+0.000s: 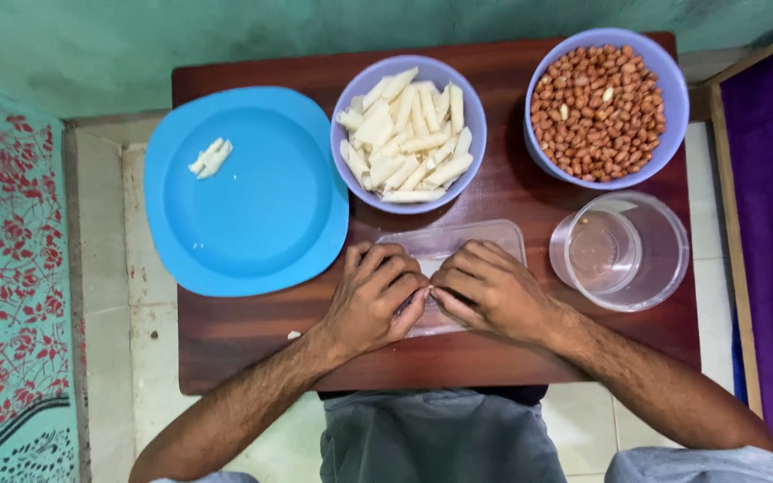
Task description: The person wraps a small white sheet around a piece of white vegetable and a peanut, then places the wrapped item on a blue plate. They repeat this process with additional pieces from bowls on the table.
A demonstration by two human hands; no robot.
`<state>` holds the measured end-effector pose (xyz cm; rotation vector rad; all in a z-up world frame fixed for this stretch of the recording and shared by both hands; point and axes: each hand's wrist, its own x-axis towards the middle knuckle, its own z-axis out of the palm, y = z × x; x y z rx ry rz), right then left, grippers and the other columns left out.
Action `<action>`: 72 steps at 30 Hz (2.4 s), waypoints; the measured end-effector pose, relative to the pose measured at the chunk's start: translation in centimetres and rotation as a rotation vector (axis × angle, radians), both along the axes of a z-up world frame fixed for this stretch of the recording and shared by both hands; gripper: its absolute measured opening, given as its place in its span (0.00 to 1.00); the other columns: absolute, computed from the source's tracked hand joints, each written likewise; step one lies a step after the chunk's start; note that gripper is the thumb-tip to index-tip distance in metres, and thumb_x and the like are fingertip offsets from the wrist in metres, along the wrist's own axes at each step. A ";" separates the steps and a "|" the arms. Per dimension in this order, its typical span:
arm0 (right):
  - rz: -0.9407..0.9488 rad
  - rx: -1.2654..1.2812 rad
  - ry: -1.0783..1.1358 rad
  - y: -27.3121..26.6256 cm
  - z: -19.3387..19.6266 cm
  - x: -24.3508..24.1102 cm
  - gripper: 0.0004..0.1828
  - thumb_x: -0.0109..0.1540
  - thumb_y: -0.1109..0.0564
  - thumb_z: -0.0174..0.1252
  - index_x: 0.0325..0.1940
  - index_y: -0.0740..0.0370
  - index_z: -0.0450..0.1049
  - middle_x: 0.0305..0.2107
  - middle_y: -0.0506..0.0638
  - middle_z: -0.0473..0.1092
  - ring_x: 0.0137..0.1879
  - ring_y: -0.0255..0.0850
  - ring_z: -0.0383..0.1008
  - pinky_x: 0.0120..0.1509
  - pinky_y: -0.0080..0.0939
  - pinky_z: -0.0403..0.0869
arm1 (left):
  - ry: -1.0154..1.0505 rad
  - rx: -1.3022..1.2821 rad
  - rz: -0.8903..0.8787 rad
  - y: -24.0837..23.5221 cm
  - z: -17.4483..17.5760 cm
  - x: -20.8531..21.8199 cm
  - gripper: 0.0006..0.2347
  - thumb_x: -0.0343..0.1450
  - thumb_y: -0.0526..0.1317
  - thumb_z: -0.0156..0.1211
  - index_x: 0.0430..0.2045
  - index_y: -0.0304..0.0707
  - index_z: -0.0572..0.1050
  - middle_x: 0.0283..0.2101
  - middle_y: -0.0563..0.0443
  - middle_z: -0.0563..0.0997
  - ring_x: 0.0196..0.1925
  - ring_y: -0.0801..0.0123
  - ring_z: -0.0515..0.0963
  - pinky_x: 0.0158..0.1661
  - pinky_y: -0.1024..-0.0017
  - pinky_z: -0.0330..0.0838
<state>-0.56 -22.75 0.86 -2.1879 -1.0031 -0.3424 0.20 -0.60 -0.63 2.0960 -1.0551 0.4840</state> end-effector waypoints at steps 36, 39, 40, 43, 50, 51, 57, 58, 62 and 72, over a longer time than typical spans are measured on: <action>-0.079 -0.010 0.002 0.0 -0.9 -0.5 0.06 0.66 0.56 0.58 0.39 0.59 0.79 0.31 0.52 0.71 0.37 0.51 0.74 0.40 0.50 0.72 | 0.028 0.040 0.061 -0.3 -0.6 0.1 0.03 0.72 0.38 0.59 0.27 0.45 0.75 0.37 0.54 0.77 0.50 0.56 0.76 0.53 0.51 0.58; -0.072 -0.014 -0.021 0.1 -0.7 -0.4 0.07 0.66 0.56 0.58 0.35 0.59 0.77 0.31 0.52 0.71 0.36 0.52 0.73 0.39 0.49 0.72 | -0.004 0.065 0.072 -0.3 -0.8 0.1 0.05 0.71 0.38 0.59 0.24 0.45 0.74 0.37 0.53 0.77 0.50 0.56 0.75 0.52 0.51 0.57; -0.073 -0.015 -0.024 0.1 -0.8 -0.5 0.07 0.66 0.56 0.58 0.35 0.59 0.77 0.31 0.52 0.71 0.36 0.52 0.73 0.39 0.49 0.72 | -0.006 0.063 0.071 -0.3 -0.7 0.0 0.05 0.71 0.38 0.59 0.24 0.45 0.74 0.37 0.53 0.77 0.50 0.56 0.75 0.52 0.51 0.57; -0.082 -0.025 -0.035 0.2 -0.8 -0.5 0.06 0.65 0.57 0.59 0.35 0.59 0.77 0.31 0.53 0.71 0.36 0.52 0.74 0.39 0.49 0.72 | -0.015 0.078 0.082 -0.3 -0.7 -0.1 0.05 0.72 0.38 0.58 0.24 0.44 0.74 0.37 0.53 0.77 0.51 0.56 0.76 0.52 0.51 0.58; -0.069 -0.028 -0.072 0.3 -0.6 -0.5 0.06 0.65 0.58 0.59 0.34 0.61 0.76 0.31 0.55 0.71 0.35 0.53 0.73 0.38 0.49 0.72 | -0.017 0.094 0.084 -0.3 -1.2 -0.1 0.03 0.72 0.37 0.57 0.28 0.45 0.76 0.37 0.53 0.77 0.50 0.56 0.76 0.52 0.52 0.59; -0.057 -0.027 -0.109 0.3 -0.5 -0.4 0.07 0.65 0.59 0.59 0.33 0.61 0.75 0.30 0.55 0.70 0.34 0.53 0.72 0.37 0.48 0.72 | -0.022 0.097 0.083 -0.3 -1.2 -0.2 0.03 0.72 0.37 0.57 0.28 0.45 0.76 0.37 0.53 0.77 0.51 0.56 0.76 0.52 0.52 0.59; -0.047 -0.003 -0.180 0.6 -0.3 -0.4 0.06 0.64 0.60 0.61 0.33 0.62 0.76 0.29 0.55 0.70 0.32 0.53 0.71 0.35 0.48 0.71 | -0.034 0.081 0.077 -0.3 -1.0 -0.2 0.03 0.73 0.37 0.57 0.29 0.45 0.76 0.37 0.53 0.76 0.50 0.56 0.76 0.51 0.53 0.59; -0.047 -0.002 -0.178 0.6 -0.2 -0.4 0.06 0.64 0.60 0.61 0.33 0.62 0.76 0.29 0.55 0.70 0.32 0.53 0.71 0.35 0.48 0.71 | -0.032 0.082 0.077 -0.2 -0.9 -0.2 0.03 0.73 0.37 0.57 0.29 0.45 0.76 0.37 0.53 0.76 0.50 0.56 0.76 0.51 0.53 0.59; -0.064 -0.012 -0.223 0.5 -0.5 -0.6 0.06 0.64 0.60 0.60 0.33 0.62 0.76 0.28 0.55 0.70 0.32 0.52 0.71 0.34 0.48 0.70 | -0.019 0.072 0.056 0.0 -0.4 -0.3 0.02 0.70 0.40 0.60 0.30 0.45 0.76 0.37 0.54 0.76 0.51 0.55 0.76 0.52 0.51 0.58; -0.041 -0.057 -0.262 0.0 -1.7 -0.8 0.07 0.67 0.58 0.56 0.40 0.64 0.77 0.31 0.55 0.71 0.34 0.53 0.70 0.36 0.49 0.67 | -0.038 0.040 0.073 -0.2 -0.7 -0.5 0.02 0.71 0.37 0.60 0.28 0.45 0.76 0.37 0.54 0.78 0.49 0.57 0.77 0.52 0.52 0.59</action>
